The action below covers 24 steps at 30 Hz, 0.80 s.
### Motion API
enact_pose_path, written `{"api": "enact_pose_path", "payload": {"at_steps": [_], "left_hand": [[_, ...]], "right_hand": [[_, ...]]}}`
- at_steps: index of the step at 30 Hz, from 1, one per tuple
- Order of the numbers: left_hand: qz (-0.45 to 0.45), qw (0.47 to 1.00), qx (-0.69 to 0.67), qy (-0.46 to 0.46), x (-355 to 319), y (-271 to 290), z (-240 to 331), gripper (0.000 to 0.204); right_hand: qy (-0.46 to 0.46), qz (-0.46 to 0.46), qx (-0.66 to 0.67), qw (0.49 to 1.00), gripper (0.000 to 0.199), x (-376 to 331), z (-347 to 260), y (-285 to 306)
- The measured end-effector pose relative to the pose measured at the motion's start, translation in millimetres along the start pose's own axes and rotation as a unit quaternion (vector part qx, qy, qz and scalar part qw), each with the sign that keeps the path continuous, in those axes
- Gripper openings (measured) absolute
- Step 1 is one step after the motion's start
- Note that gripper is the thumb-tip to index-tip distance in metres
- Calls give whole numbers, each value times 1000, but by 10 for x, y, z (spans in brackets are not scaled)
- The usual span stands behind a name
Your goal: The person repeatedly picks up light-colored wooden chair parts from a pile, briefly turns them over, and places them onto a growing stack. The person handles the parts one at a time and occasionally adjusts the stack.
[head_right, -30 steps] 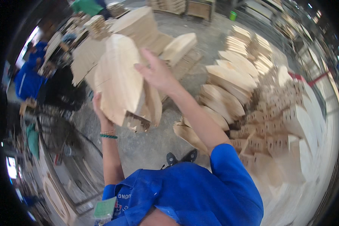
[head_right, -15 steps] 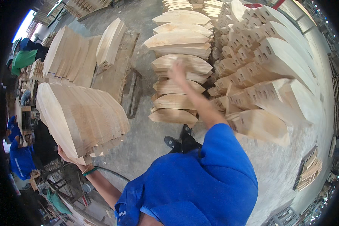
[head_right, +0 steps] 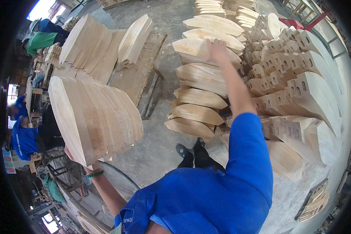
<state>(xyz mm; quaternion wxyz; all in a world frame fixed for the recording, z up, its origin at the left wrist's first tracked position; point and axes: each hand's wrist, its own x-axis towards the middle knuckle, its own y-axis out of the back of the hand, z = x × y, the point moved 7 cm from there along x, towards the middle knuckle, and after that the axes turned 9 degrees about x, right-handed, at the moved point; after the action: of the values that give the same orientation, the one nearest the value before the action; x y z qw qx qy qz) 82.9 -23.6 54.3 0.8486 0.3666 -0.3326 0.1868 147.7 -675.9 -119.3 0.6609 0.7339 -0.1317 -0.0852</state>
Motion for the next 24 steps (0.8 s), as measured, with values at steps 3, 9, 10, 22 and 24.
{"api": "enact_pose_path", "payload": {"at_steps": [3, 9, 10, 22, 24], "left_hand": [[0, 1000, 20, -6, -14, 310, -291, 48], [27, 997, -6, 78, -190, 162, -169, 41], [29, 995, -18, 95, -216, 173, -191, 41], [26, 980, -86, 178, -303, 256, -310, 40], [31, 976, -90, 194, -334, 275, -334, 39]], "right_hand": [[-1, 75, 113, 991, 98, -605, -469, -229], [-40, -71, 186, 979, 105, -2083, -940, -1272], [-76, -139, 197, 967, 107, -2182, -893, -1528], [-25, -119, 82, 989, 108, -2397, -991, -1958], [-19, -98, 73, 992, 112, -2567, -1098, -1895]]}}
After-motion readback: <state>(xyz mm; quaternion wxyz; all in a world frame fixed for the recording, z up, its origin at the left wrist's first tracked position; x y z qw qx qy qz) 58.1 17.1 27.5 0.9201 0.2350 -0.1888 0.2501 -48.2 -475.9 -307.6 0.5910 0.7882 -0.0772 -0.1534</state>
